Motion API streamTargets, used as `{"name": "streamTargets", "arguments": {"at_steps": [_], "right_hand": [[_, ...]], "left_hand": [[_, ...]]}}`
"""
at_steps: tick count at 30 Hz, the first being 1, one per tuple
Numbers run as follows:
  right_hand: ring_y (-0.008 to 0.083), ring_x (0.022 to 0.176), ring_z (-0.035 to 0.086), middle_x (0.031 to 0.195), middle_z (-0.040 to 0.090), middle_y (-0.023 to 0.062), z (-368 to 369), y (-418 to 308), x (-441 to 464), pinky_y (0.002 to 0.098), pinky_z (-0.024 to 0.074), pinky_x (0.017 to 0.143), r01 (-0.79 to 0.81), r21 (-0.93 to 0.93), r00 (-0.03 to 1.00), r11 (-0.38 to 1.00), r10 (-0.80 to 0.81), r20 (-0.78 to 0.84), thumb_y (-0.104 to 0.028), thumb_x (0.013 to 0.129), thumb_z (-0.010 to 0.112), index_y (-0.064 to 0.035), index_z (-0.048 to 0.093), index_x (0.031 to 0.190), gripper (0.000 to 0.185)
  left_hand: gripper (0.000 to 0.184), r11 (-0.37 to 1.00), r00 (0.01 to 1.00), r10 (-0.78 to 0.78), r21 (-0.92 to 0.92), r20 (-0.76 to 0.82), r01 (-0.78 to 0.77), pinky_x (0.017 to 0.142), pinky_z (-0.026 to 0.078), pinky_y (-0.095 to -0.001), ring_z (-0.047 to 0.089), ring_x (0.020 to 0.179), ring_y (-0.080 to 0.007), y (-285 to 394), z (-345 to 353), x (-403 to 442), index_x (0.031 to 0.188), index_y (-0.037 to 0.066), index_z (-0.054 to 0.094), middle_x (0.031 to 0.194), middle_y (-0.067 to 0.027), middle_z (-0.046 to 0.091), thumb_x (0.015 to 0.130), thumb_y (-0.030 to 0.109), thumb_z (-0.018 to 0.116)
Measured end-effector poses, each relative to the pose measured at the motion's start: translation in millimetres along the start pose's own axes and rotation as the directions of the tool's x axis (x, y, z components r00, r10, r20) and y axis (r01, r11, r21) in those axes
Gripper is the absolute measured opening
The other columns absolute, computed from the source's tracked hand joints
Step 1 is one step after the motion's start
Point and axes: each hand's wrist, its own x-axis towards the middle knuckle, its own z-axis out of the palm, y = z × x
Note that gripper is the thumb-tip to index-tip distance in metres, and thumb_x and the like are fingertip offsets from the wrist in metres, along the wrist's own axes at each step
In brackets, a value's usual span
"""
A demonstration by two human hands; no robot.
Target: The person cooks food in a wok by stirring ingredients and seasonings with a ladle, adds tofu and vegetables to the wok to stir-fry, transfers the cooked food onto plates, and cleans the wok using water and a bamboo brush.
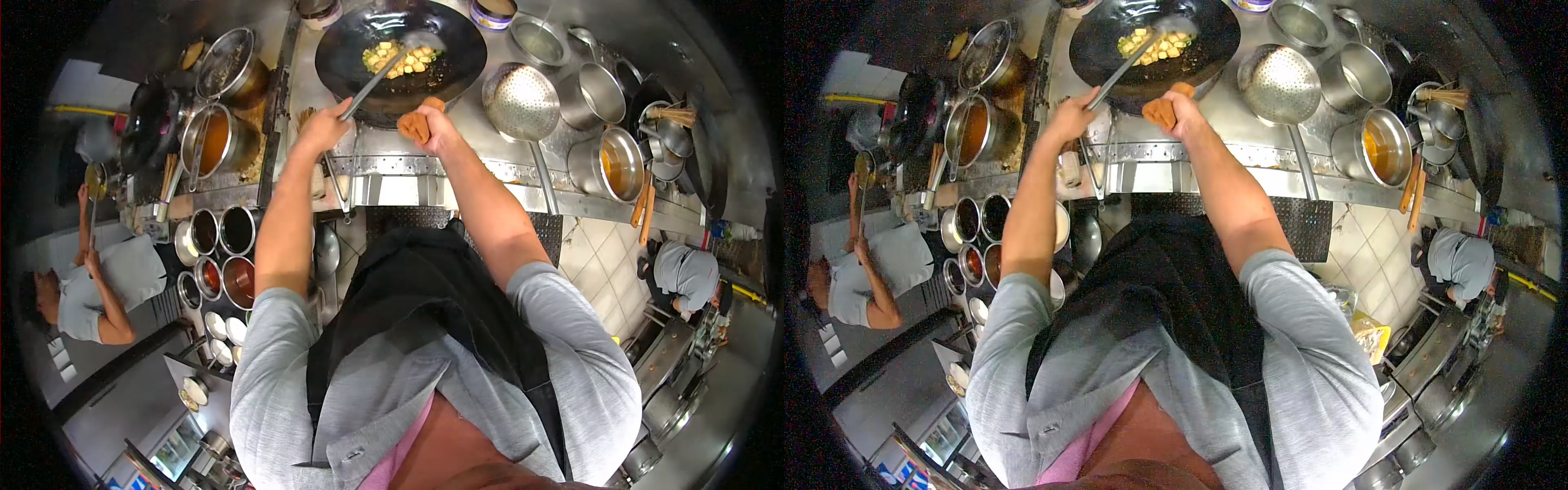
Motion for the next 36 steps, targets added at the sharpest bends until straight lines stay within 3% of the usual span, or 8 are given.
{"name": "streamTargets", "arguments": {"at_steps": [6,8,11,14,20,23,29,36], "right_hand": [[0.0307,0.080,0.071,0.099,0.068,0.0146,-13.4,-5.8,0.8,0.0445,0.0618,0.065,0.056,-0.128,0.998,0.990,-0.051,0.044,-0.017,0.094,0.054,-0.0044,0.056,0.107,0.018],[0.0320,0.080,0.071,0.100,0.066,0.0166,-25.8,2.0,2.7,0.0476,0.0615,0.064,0.091,0.031,0.987,0.995,-0.095,0.130,-0.015,0.096,0.050,-0.0029,0.051,0.109,0.018],[0.0335,0.086,0.069,0.102,0.063,0.0189,3.0,4.2,-48.7,0.0506,0.0606,0.068,0.189,0.150,0.952,0.970,-0.219,0.214,-0.012,0.097,0.048,0.0002,0.044,0.112,0.020],[0.0226,0.054,0.051,0.063,0.049,0.0084,48.3,4.5,-79.4,0.0369,0.0436,0.049,0.145,0.187,0.989,0.972,-0.144,-0.023,-0.013,0.093,0.046,-0.0090,0.045,0.067,0.026],[0.0301,0.088,0.066,0.104,0.067,0.0162,-30.5,95.9,-111.8,0.0417,0.0549,0.070,0.228,-0.101,0.973,0.968,-0.229,0.000,-0.021,0.093,0.051,0.0060,0.060,0.118,0.038],[0.0286,0.083,0.064,0.095,0.064,0.0135,-87.5,113.4,-88.2,0.0403,0.0533,0.068,0.147,0.056,0.964,0.988,-0.156,0.214,-0.024,0.092,0.050,0.0042,0.059,0.112,0.035],[0.0256,0.066,0.061,0.083,0.062,0.0115,21.7,10.9,-72.3,0.0371,0.0491,0.052,0.243,-0.024,0.969,0.970,-0.242,0.045,-0.024,0.092,0.053,-0.0028,0.056,0.095,0.022],[0.0316,0.098,0.067,0.112,0.065,0.0177,-65.9,91.6,-115.7,0.0476,0.0575,0.084,0.189,-0.098,0.979,0.977,-0.180,0.095,-0.023,0.092,0.055,0.0020,0.055,0.122,0.038]], "left_hand": [[0.056,0.885,0.992,-0.074,0.466,0.103,0.017,0.079,0.054,-0.0460,0.067,0.090,-0.0427,77.1,-109.5,-102.3,0.146,0.027,0.051,0.108,-0.0219,0.069,0.091,0.019,0.061],[0.056,0.977,0.990,-0.056,0.212,0.131,0.027,0.080,0.053,-0.0472,0.067,0.088,-0.0428,88.0,-139.8,-150.5,0.147,0.022,0.050,0.106,-0.0220,0.070,0.092,0.017,0.061],[0.056,0.833,0.713,-0.491,0.031,0.501,0.552,0.083,0.052,-0.0489,0.066,0.093,-0.0449,135.3,-198.3,-185.7,0.146,0.017,0.049,0.107,-0.0255,0.068,0.092,0.017,0.062],[0.055,0.991,0.983,-0.027,0.130,0.184,0.003,0.085,0.051,-0.0507,0.065,0.095,-0.0457,79.4,-143.1,-191.3,0.146,0.017,0.049,0.105,-0.0278,0.068,0.093,0.018,0.062],[0.057,0.954,0.967,-0.251,0.179,0.049,0.239,0.081,0.051,-0.0527,0.065,0.092,-0.0458,98.1,-61.9,-166.2,0.147,0.020,0.048,0.099,-0.0284,0.067,0.092,0.017,0.063],[0.058,0.976,0.979,-0.201,0.095,0.031,0.197,0.078,0.051,-0.0531,0.066,0.089,-0.0449,110.4,-80.5,-201.0,0.146,0.016,0.049,0.092,-0.0275,0.068,0.091,0.016,0.065],[0.055,0.972,0.968,-0.181,0.184,0.173,0.149,0.078,0.051,-0.0542,0.066,0.085,-0.0455,118.7,-103.5,-188.5,0.144,0.012,0.051,0.086,-0.0267,0.068,0.090,0.015,0.063],[0.058,0.970,0.974,-0.226,0.092,-0.016,0.226,0.082,0.052,-0.0522,0.067,0.089,-0.0442,117.7,-67.4,-185.9,0.145,0.013,0.050,0.095,-0.0256,0.069,0.090,0.017,0.066]]}}
